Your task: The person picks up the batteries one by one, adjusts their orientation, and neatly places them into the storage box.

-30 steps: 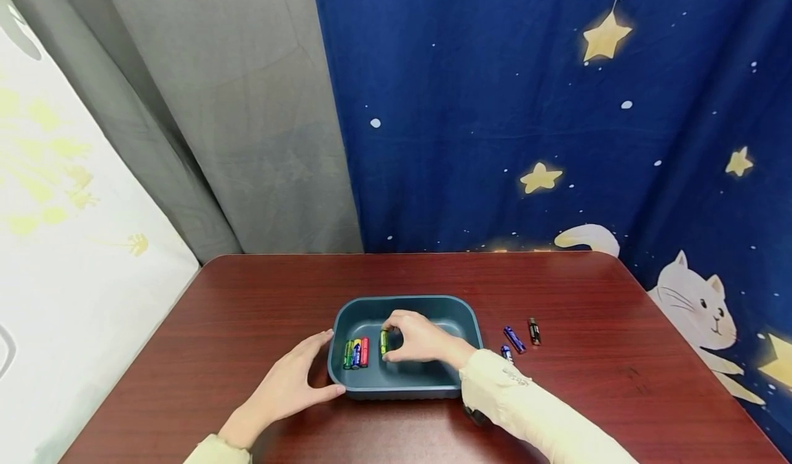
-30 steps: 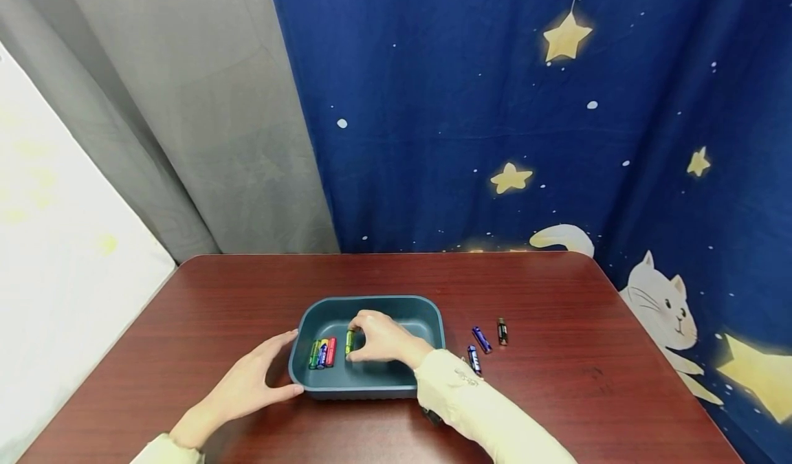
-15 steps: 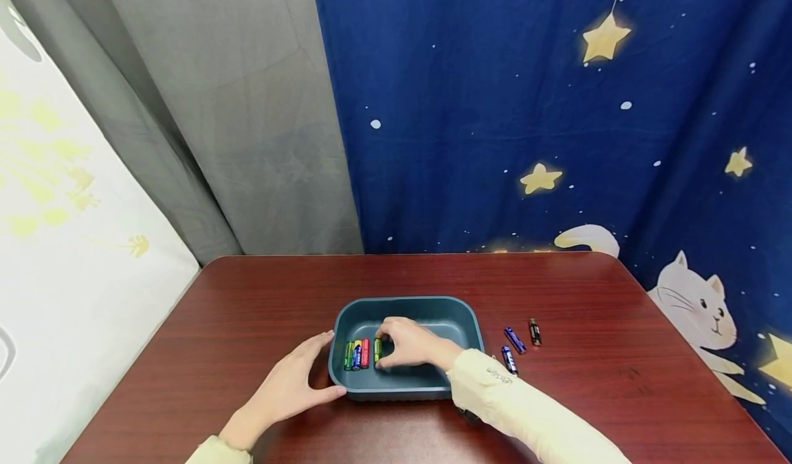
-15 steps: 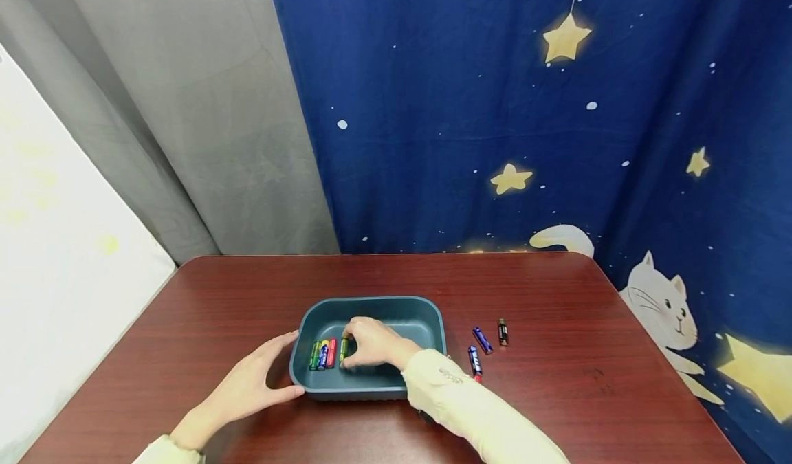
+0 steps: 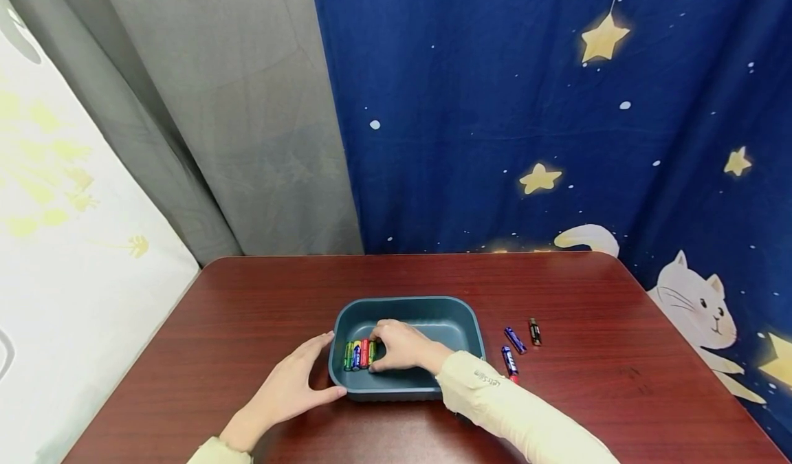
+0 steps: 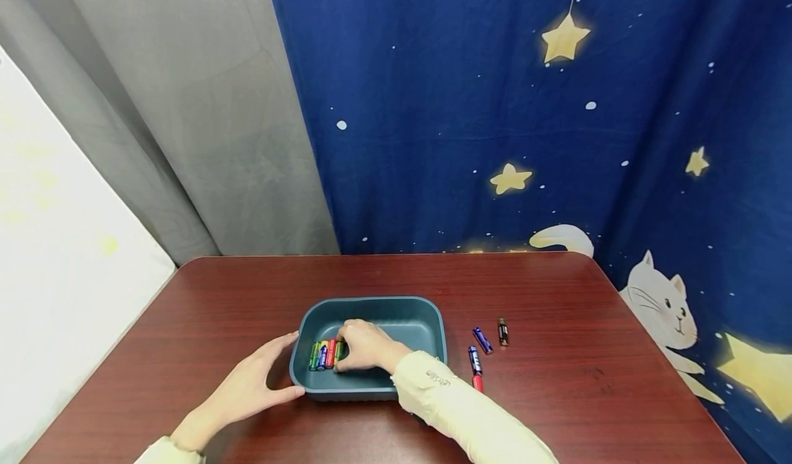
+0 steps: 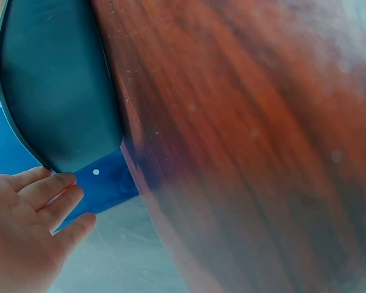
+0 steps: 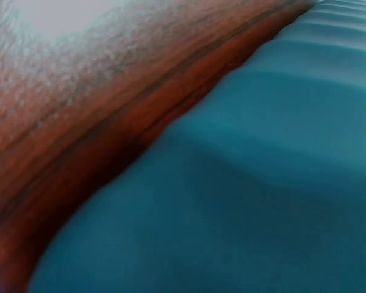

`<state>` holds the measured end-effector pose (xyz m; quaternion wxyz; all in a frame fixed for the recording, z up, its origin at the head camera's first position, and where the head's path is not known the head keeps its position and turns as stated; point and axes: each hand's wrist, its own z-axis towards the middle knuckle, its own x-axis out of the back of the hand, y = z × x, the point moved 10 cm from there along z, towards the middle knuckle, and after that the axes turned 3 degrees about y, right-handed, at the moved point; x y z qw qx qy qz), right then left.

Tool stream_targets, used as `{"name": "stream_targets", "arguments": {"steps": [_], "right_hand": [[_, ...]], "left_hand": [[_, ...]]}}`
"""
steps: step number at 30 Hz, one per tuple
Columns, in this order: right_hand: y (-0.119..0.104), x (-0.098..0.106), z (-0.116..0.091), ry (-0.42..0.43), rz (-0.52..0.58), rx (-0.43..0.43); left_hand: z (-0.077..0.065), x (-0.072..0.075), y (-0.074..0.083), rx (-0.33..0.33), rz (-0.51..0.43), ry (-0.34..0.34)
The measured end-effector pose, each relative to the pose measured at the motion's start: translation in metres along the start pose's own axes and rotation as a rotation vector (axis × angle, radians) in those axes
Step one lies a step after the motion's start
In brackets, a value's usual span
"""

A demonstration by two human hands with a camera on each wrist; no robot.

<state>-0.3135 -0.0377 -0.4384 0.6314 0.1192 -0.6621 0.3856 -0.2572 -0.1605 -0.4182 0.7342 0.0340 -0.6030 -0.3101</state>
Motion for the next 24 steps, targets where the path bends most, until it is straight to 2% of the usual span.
{"name": "stream_targets", "arguments": {"steps": [13,17,24], "right_hand": [[0.001,0.011,0.0,0.04,0.072,0.025],[-0.001,0.022,-0.003,0.045,0.13,0.023],[-0.001,0.05,-0.015,0.106,0.244,0.066]], "left_hand": [[0.0,0.0,0.0,-0.003,0.004,-0.002],[0.0,0.0,-0.001,0.006,-0.004,-0.009],[0.0,0.001,0.0,-0.003,-0.001,0.001]]}}
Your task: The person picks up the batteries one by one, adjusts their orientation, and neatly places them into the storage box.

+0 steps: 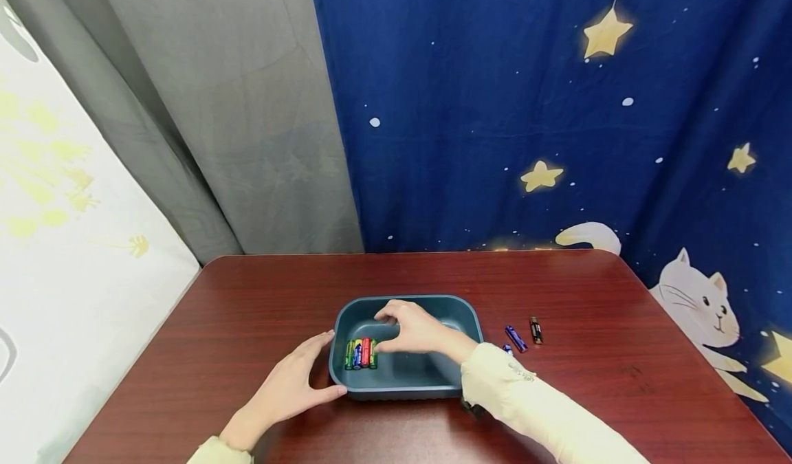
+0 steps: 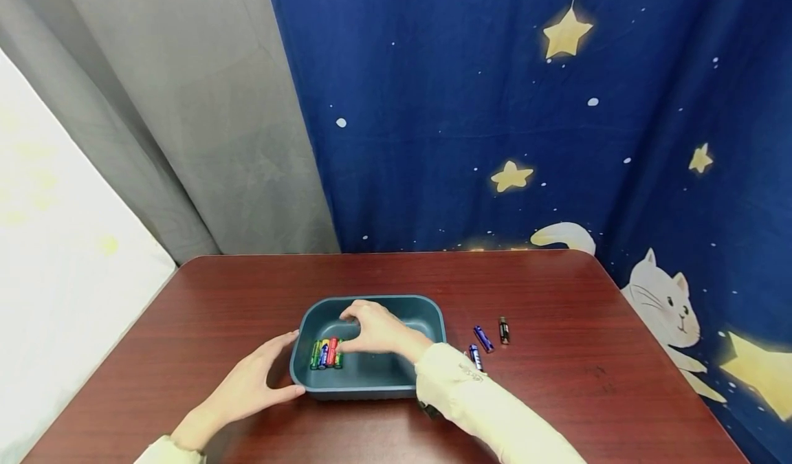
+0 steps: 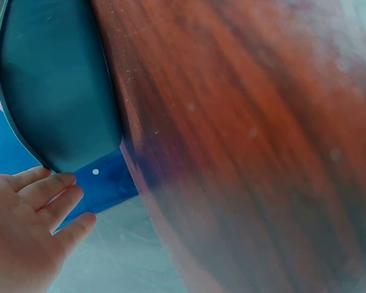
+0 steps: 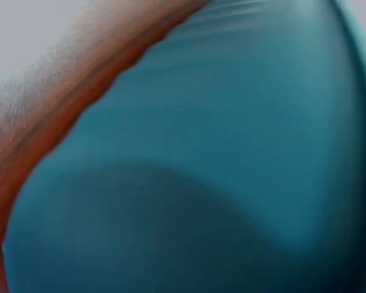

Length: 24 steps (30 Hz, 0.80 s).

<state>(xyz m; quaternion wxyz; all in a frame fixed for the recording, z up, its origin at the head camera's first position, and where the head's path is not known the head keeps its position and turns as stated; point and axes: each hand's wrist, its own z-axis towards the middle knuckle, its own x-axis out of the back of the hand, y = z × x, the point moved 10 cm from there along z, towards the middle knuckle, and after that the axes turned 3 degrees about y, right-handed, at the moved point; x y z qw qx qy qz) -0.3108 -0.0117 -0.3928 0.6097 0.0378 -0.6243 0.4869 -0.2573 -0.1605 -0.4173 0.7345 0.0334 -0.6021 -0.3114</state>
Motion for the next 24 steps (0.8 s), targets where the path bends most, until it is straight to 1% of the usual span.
{"name": "stream_targets", "arguments": {"steps": [6,12,18,20,24], "right_hand": [[0.001,0.034,-0.011,0.074,0.054,0.023],[0.017,0.073,-0.033,0.176,0.057,0.017],[0.046,0.111,-0.068,0.304,0.02,-0.031],[0.058,0.122,-0.082,0.342,0.008,-0.063],[0.089,0.139,-0.11,0.388,-0.009,-0.148]], "left_hand": [[0.0,0.001,0.0,-0.007,0.01,0.007],[0.0,0.001,0.002,-0.012,0.019,0.009],[0.0,0.0,0.001,-0.002,0.012,-0.002],[0.0,0.0,0.001,-0.002,0.015,0.0],[0.0,0.001,0.002,-0.009,0.018,0.007]]}}
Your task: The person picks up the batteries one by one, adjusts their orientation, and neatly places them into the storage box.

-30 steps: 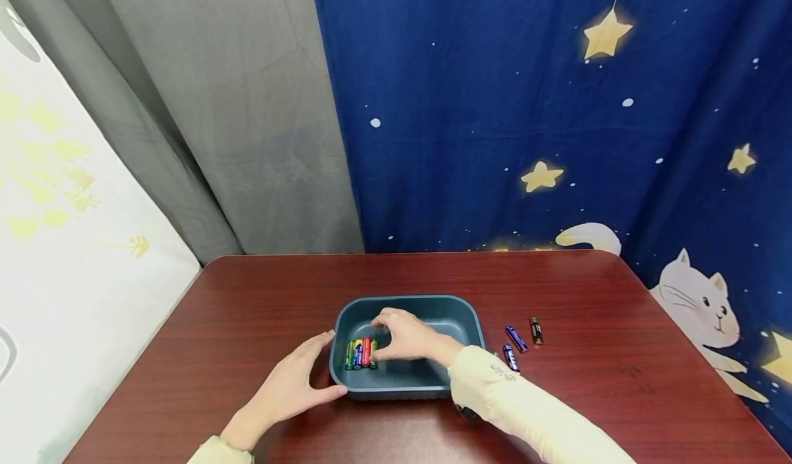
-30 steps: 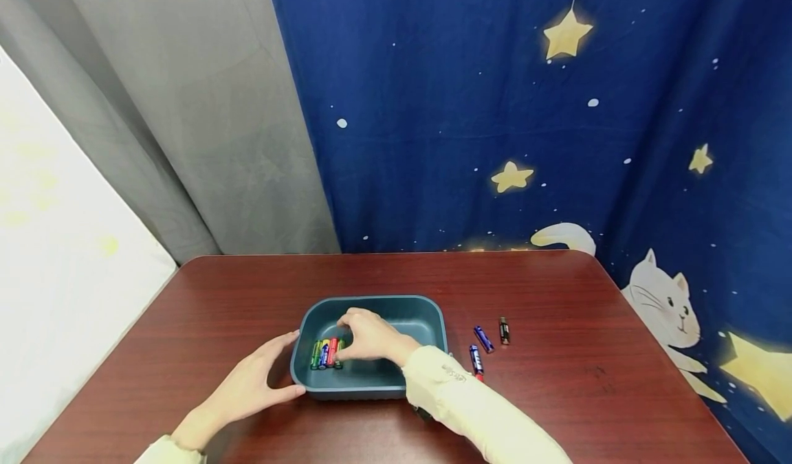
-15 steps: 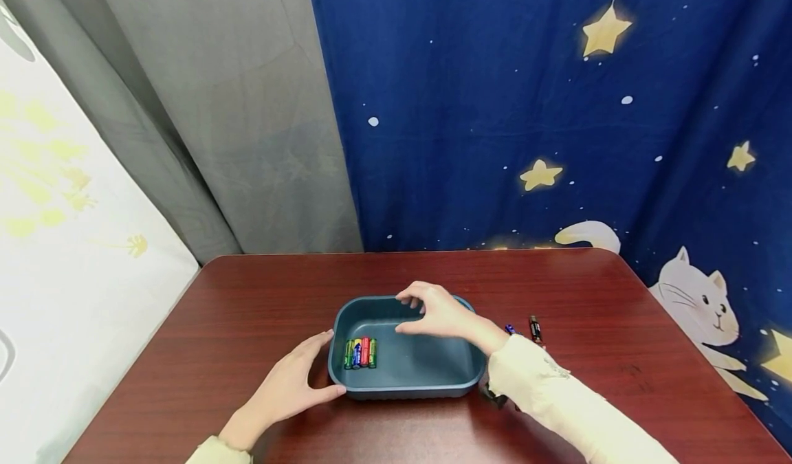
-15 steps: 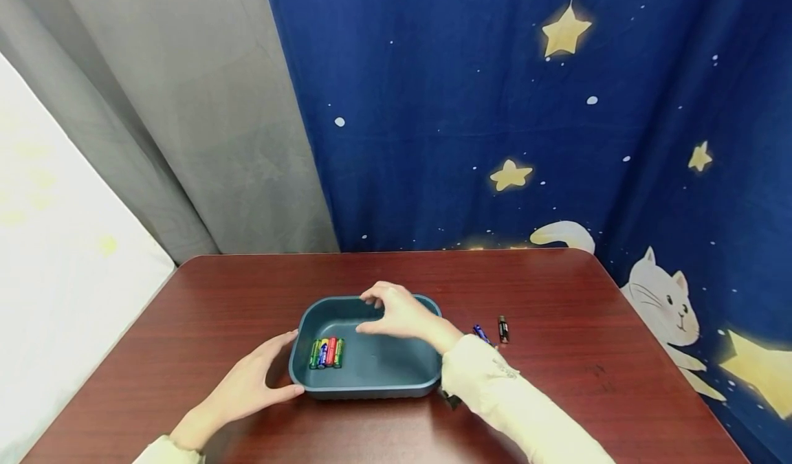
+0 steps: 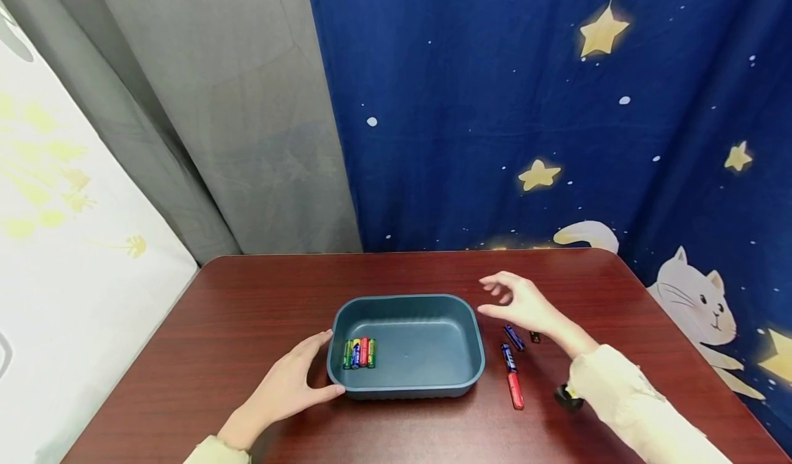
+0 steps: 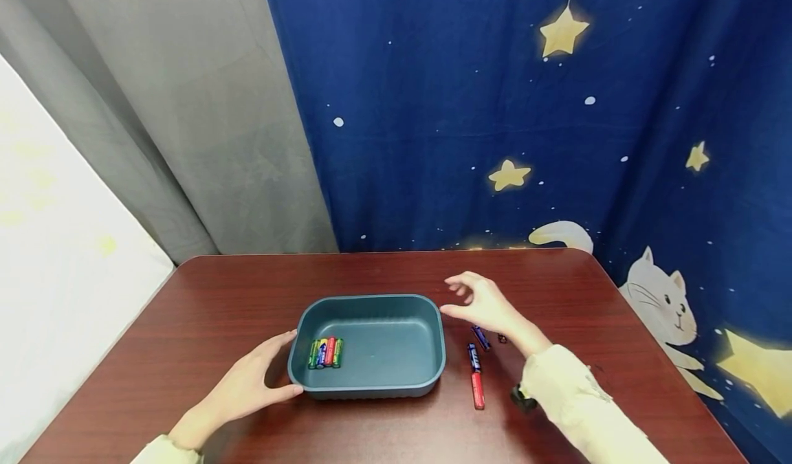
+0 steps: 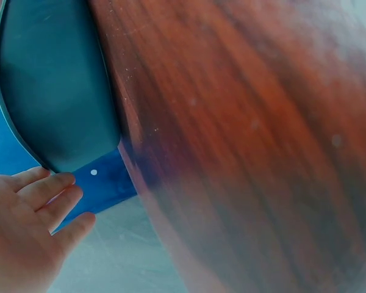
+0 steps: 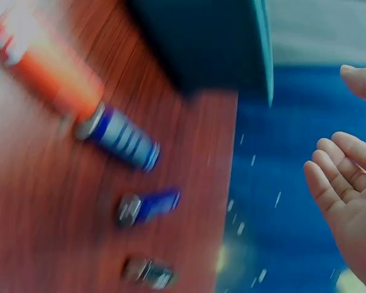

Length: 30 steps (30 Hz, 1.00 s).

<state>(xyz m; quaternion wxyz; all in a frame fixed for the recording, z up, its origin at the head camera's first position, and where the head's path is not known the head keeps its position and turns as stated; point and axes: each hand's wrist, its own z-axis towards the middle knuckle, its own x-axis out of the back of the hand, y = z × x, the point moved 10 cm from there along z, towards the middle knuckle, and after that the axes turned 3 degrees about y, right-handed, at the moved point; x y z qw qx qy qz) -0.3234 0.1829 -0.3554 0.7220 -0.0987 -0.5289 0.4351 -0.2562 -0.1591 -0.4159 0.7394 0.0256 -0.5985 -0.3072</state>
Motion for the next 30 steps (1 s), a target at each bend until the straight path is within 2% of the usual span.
{"name": "stream_targets", "arguments": {"steps": [7,13,20,30], "right_hand": [[0.062,0.032,-0.029,0.043,-0.008,-0.165],[0.095,0.034,-0.051,0.02,-0.038,-0.252],[0.113,0.023,-0.069,-0.037,-0.072,-0.279],[0.115,0.015,-0.07,-0.08,-0.154,-0.208]], "left_hand": [[0.0,0.0,0.001,-0.003,-0.003,-0.002],[-0.001,0.0,-0.001,0.006,-0.002,-0.01],[-0.001,-0.001,-0.002,0.016,-0.009,-0.015],[-0.001,-0.002,-0.003,0.02,-0.014,-0.014]]}}
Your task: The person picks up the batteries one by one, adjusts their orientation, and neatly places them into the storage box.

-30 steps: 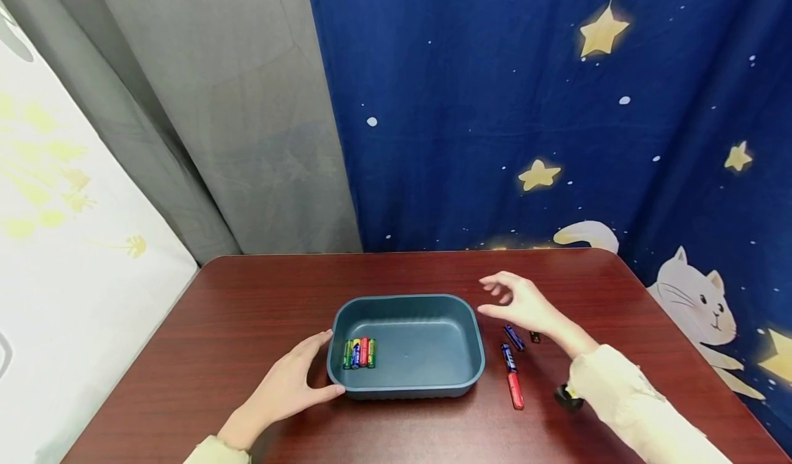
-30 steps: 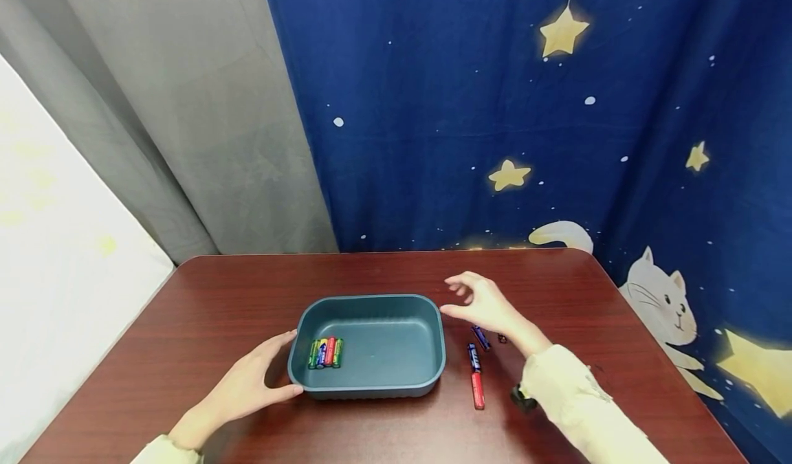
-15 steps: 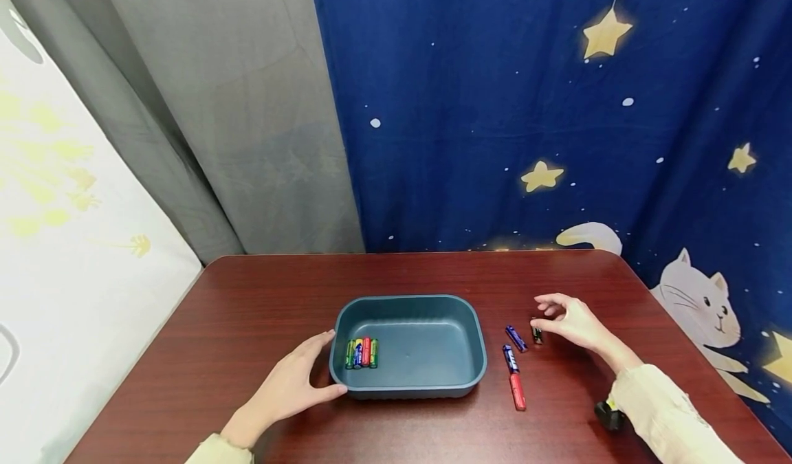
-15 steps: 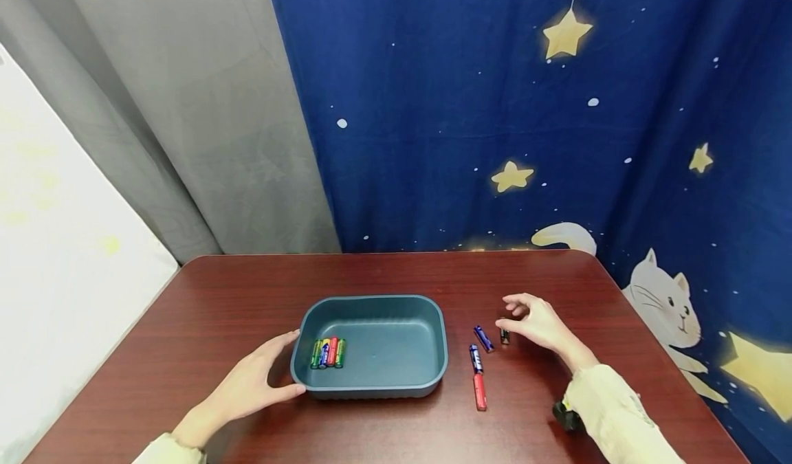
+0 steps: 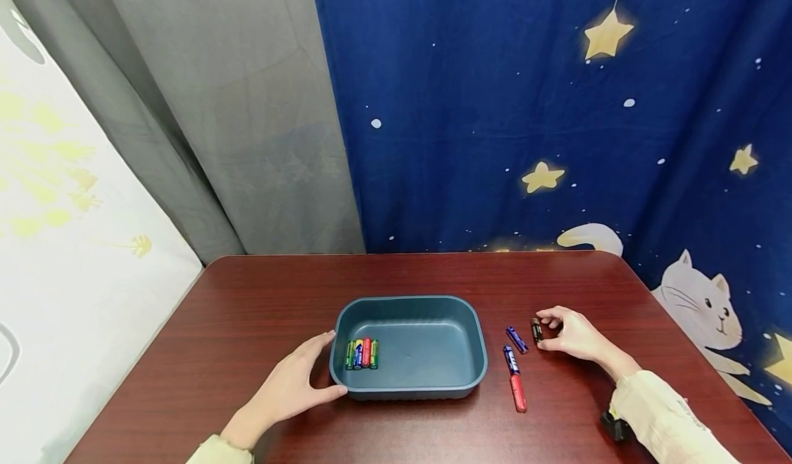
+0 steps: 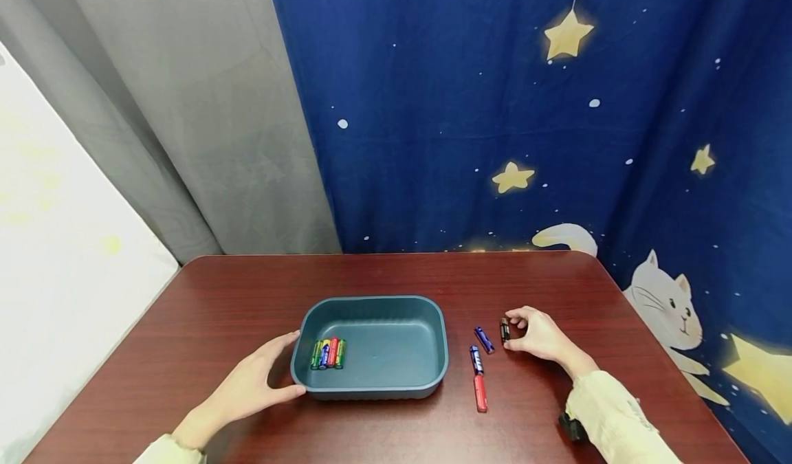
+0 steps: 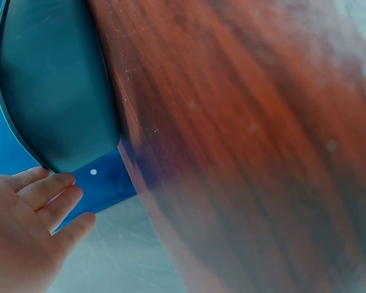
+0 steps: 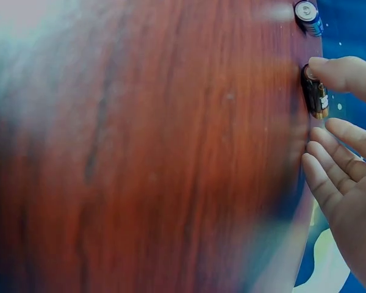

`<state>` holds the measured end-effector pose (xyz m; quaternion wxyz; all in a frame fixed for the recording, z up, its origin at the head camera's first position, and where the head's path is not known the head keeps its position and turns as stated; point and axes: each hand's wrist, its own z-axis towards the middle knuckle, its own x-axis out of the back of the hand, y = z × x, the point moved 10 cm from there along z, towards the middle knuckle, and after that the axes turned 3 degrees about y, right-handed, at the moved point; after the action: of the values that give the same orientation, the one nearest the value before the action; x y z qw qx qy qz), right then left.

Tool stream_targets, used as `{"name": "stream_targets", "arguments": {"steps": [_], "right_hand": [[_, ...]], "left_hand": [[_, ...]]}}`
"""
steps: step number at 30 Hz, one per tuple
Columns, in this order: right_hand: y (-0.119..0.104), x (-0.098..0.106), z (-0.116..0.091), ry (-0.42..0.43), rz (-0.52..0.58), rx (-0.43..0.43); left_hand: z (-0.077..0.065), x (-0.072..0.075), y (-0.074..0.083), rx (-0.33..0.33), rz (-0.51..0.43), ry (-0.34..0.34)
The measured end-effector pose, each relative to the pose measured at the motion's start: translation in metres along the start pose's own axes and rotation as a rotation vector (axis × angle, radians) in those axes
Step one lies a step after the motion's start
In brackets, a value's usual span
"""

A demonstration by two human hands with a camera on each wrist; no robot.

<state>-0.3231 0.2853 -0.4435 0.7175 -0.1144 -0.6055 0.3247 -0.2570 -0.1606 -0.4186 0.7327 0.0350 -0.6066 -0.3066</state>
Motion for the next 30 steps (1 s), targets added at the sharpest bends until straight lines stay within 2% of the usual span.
{"name": "stream_targets", "arguments": {"steps": [7,20,30], "right_hand": [[-0.002,-0.003,0.002,0.008,-0.025,0.03],[-0.005,-0.001,0.0,0.026,-0.047,0.026],[-0.017,0.003,0.001,0.053,0.0,0.075]], "left_hand": [[0.0,0.0,0.0,0.007,-0.006,-0.002],[0.0,-0.001,-0.001,0.003,-0.001,0.001],[0.0,0.0,0.0,-0.002,0.006,0.006]]}}
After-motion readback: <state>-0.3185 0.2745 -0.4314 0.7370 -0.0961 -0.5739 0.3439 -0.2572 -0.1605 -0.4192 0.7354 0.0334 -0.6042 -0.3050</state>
